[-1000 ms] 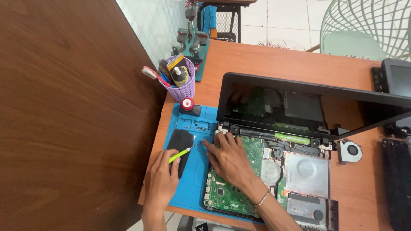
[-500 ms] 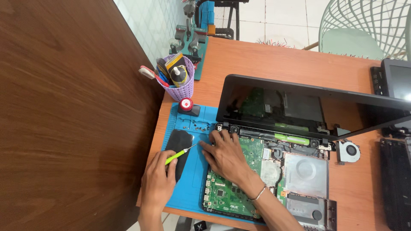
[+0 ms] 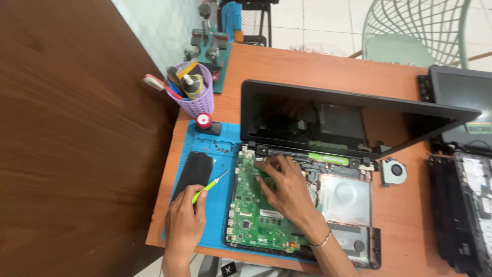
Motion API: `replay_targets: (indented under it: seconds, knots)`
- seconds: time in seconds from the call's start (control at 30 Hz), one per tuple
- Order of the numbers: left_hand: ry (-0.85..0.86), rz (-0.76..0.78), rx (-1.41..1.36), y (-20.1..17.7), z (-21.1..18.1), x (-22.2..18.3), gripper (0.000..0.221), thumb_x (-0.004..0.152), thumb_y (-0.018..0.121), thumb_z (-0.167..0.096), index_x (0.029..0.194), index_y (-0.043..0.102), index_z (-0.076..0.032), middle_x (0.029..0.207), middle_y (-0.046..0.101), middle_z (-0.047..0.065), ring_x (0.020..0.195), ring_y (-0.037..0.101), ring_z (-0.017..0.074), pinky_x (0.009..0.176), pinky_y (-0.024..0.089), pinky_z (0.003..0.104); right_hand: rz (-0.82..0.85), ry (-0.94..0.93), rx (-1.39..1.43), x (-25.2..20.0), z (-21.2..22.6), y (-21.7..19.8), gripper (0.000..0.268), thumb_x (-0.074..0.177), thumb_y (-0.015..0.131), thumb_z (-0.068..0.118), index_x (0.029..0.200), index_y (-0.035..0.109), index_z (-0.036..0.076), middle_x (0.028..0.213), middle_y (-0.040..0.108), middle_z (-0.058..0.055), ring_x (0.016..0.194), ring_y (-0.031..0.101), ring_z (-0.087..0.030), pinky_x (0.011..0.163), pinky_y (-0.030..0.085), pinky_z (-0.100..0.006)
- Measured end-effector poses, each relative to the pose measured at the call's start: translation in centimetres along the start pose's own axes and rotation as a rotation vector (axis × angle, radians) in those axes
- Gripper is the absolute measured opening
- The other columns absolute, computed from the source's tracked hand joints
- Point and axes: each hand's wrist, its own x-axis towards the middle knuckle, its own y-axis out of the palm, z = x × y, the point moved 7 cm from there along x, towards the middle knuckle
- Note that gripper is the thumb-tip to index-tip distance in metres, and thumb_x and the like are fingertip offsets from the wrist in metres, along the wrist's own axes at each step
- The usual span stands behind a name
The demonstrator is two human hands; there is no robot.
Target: The person works on the internal components of a laptop by hand, using a screwdriver to remove or secure internal parts. The person manipulates a small fan and reconnects internal wiring within the laptop chassis.
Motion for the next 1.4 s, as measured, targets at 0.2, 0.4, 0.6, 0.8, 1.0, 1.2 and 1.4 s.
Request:
replay_targets:
  seconds: [0.2,0.4,0.6,0.8,1.0,1.2,1.4]
  knots:
    - [0.039,-0.028,0.131,1.8,-0.3,-1.1,0.018,0.096,0.064,-0.024,0.1,0.068,-0.007,0.09,0.074,0.01,0.088,0.068,0.0321,0.079,0.05,0.046,-0.086,0.143,0.019,-3.0,-2.9,-3.1,0.026,0.082,0.077,0.012,0.108,0.075,0.006,0.107,0.068,-0.011,0.097,0.063,-0.032,0.085,0.051,-0.042]
    - [-0.003,-0.008,0.275,3.1,-0.6,-1.7,0.017,0.092,0.069,-0.026,0.09,0.068,-0.009,0.083,0.069,0.002,0.085,0.066,0.0232,0.075,0.048,0.042,-0.146,0.296,-0.013,-5.5,-5.9,-5.9,0.027,0.083,0.077,0.011,0.109,0.074,0.006,0.106,0.068,-0.012,0.098,0.065,-0.031,0.083,0.054,-0.042]
    - [0.084,-0.073,0.342,3.6,-1.3,-1.9,0.017,0.089,0.072,-0.028,0.088,0.068,-0.011,0.084,0.065,0.002,0.086,0.064,0.0242,0.075,0.047,0.043,-0.246,0.41,-0.009,-7.9,-8.1,-8.4,0.025,0.084,0.076,0.009,0.108,0.074,0.007,0.11,0.069,-0.011,0.102,0.068,-0.032,0.084,0.054,-0.041]
    - [0.158,-0.205,0.317,2.9,-2.8,-1.7,0.014,0.095,0.069,-0.023,0.094,0.069,-0.009,0.089,0.064,0.005,0.089,0.063,0.0265,0.076,0.047,0.044,-0.291,0.38,-0.011,-9.4,-9.9,-9.4,0.02,0.083,0.074,0.007,0.103,0.072,0.005,0.107,0.07,-0.012,0.1,0.067,-0.033,0.084,0.054,-0.04]
    - [0.41,-0.16,0.126,6.3,-8.9,-0.8,0.01,0.097,0.067,-0.019,0.094,0.069,-0.01,0.094,0.066,0.006,0.095,0.064,0.028,0.085,0.047,0.043,-0.38,0.519,0.019,-11.8,-13.8,-11.0,0.013,0.086,0.076,0.009,0.092,0.067,0.001,0.093,0.071,-0.01,0.084,0.071,-0.027,0.075,0.056,-0.037]
    - [0.686,-0.051,0.103,12.0,-16.4,-0.4,0.018,0.089,0.071,-0.021,0.099,0.072,-0.006,0.101,0.069,0.009,0.094,0.063,0.0267,0.087,0.045,0.047,-0.541,0.682,0.153,-12.8,-17.7,-13.4,0.033,0.091,0.076,0.013,0.119,0.063,0.0,0.104,0.072,-0.013,0.088,0.071,-0.024,0.073,0.059,-0.035]
    - [0.634,0.004,0.114,12.7,-18.1,-0.1,0.019,0.091,0.071,-0.02,0.105,0.074,-0.008,0.104,0.07,0.006,0.101,0.062,0.0259,0.094,0.043,0.047,-0.59,0.496,0.305,-10.8,-19.9,-14.9,0.041,0.094,0.07,0.009,0.132,0.058,0.002,0.12,0.068,-0.013,0.11,0.068,-0.021,0.088,0.059,-0.032]
